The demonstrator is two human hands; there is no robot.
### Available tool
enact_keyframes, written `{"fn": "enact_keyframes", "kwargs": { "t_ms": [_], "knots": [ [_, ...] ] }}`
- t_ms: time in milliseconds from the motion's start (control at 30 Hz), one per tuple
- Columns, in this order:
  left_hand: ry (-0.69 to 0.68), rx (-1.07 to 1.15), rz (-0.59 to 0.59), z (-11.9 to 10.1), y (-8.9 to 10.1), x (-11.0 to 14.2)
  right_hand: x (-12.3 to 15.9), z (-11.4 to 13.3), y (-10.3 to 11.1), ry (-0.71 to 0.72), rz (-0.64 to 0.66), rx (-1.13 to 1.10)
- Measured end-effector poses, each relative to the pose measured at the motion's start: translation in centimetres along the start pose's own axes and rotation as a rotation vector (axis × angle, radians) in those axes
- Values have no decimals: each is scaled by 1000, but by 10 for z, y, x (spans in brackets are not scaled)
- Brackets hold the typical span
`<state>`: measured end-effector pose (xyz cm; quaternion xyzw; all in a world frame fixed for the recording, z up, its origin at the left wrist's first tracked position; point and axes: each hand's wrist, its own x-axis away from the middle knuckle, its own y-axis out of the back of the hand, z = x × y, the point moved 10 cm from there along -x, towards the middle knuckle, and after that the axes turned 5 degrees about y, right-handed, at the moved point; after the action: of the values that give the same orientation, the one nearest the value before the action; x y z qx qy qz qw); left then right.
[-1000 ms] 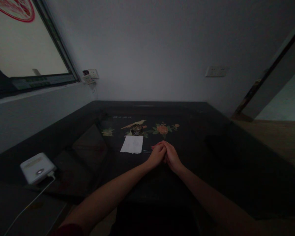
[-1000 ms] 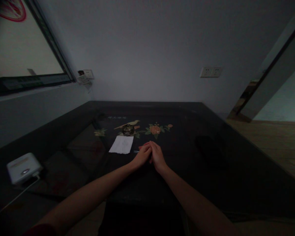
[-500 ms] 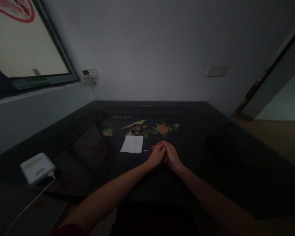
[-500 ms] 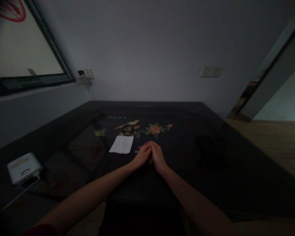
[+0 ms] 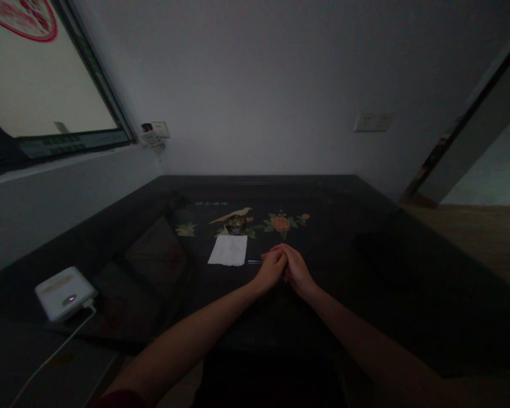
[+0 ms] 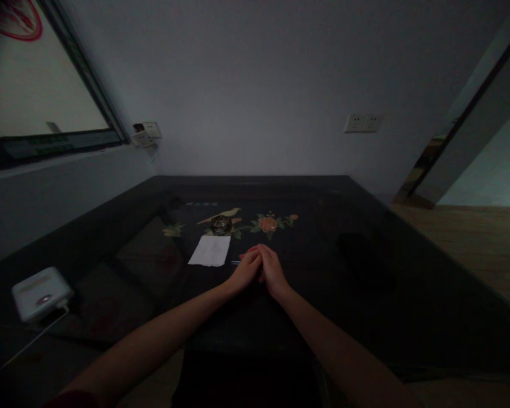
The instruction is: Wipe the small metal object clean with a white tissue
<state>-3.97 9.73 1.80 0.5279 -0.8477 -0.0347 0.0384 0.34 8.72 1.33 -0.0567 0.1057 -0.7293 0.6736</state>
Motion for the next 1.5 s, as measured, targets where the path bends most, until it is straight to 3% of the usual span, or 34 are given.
{"fn": "enact_keyframes", "kwargs": {
  "t_ms": [1133,1500],
  "knots": [
    [-25,16,-10,3,1,-1,-1,-4,0,10,19,3],
    [-6,7,2,-3,-1,2,2,5,2,43,-12,59]
  ]
}}
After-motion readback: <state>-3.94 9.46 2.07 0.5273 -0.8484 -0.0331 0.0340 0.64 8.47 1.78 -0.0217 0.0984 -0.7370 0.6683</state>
